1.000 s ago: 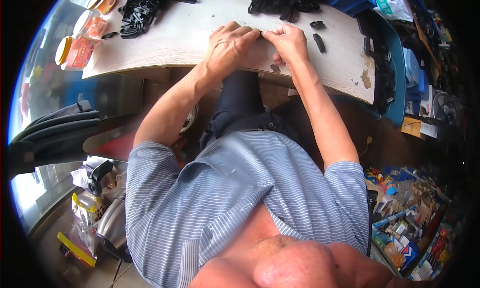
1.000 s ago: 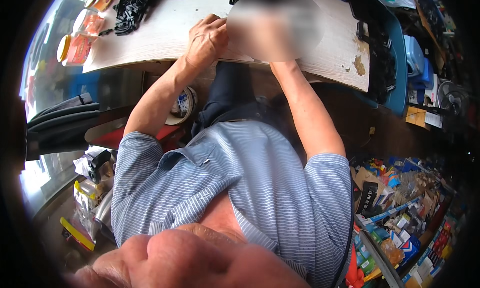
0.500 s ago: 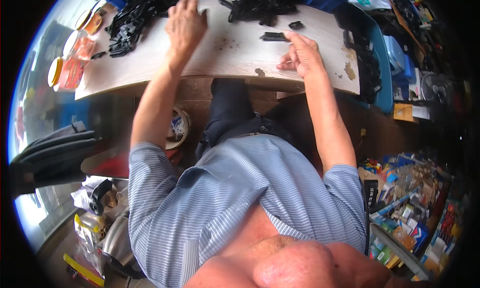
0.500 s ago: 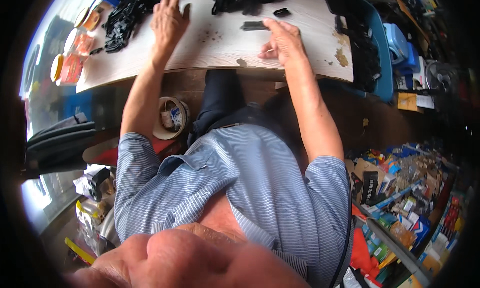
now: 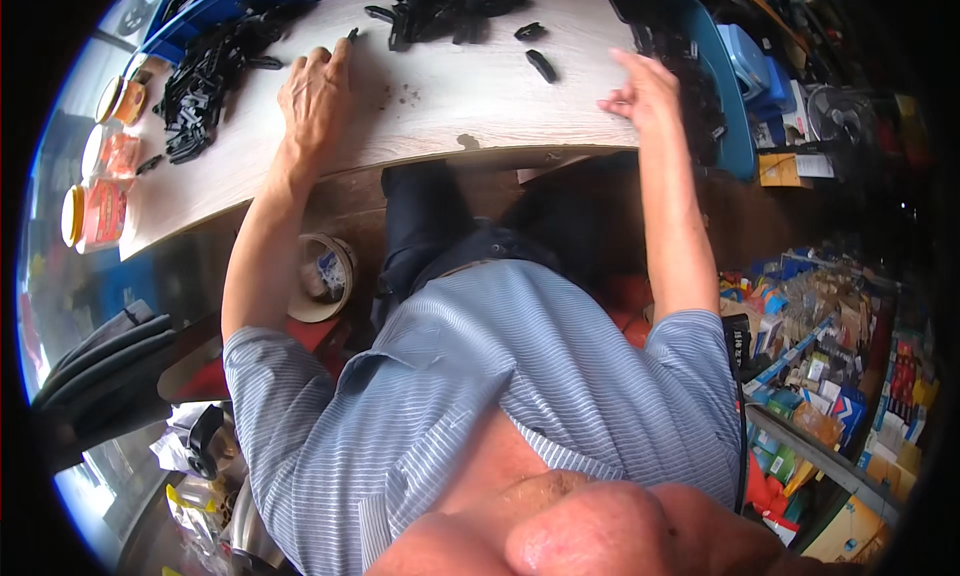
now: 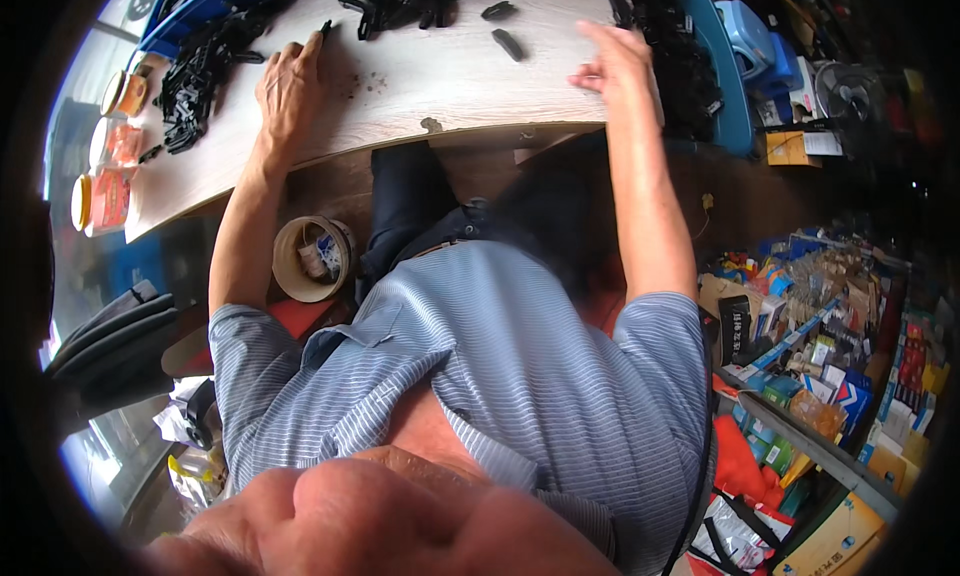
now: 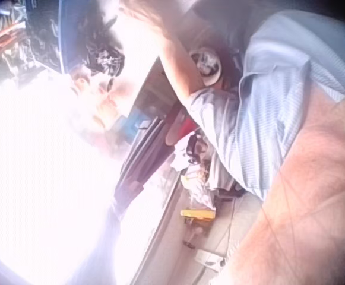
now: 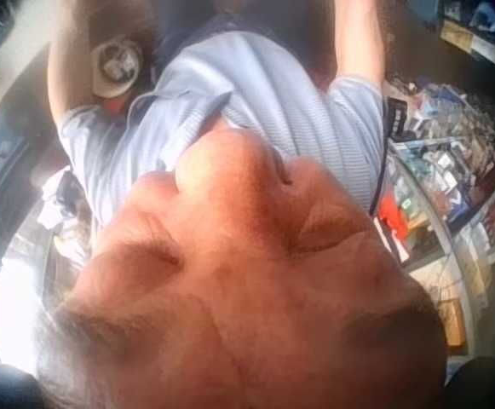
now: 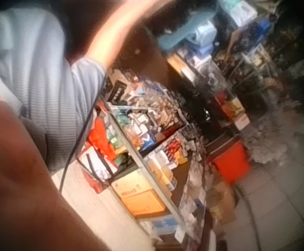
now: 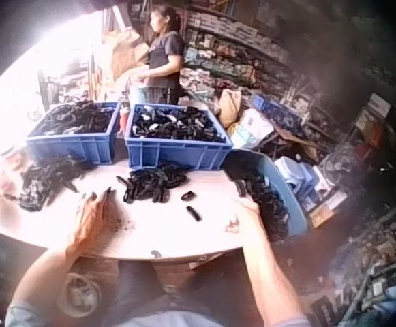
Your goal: Sorting and assembling small black plastic components at a workbench.
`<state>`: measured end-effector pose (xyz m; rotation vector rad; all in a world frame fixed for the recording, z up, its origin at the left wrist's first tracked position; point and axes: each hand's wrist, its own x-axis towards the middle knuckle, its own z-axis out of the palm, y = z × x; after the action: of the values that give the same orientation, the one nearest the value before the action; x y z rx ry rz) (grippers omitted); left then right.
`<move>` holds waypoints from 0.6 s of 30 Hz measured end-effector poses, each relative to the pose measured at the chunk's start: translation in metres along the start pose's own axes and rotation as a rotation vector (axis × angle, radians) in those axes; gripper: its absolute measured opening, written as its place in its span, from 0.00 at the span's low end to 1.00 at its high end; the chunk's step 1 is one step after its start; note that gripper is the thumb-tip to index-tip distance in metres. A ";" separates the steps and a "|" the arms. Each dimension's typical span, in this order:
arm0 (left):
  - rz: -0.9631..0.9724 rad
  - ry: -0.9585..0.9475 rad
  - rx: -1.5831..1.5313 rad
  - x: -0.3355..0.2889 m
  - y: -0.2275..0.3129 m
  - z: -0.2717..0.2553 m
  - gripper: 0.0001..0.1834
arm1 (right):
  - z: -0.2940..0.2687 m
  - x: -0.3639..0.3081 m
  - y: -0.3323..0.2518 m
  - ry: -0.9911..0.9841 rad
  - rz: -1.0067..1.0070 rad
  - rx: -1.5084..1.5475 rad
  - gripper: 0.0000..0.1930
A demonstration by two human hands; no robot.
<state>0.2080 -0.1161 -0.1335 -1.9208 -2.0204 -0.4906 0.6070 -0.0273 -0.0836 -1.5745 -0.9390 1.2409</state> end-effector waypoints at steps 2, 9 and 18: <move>0.022 -0.018 -0.018 -0.006 0.017 -0.013 0.16 | 0.017 -0.009 0.004 -0.171 0.037 -0.077 0.19; 0.089 -0.069 -0.297 -0.007 0.035 -0.029 0.20 | 0.054 -0.015 0.019 -0.243 -0.053 -0.414 0.17; 0.191 -0.003 -0.181 0.005 -0.007 -0.004 0.24 | 0.053 -0.015 0.027 -0.225 -0.119 -0.415 0.15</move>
<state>0.2010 -0.1135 -0.1282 -2.1949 -1.8238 -0.6407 0.5527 -0.0394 -0.1102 -1.6822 -1.4891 1.2086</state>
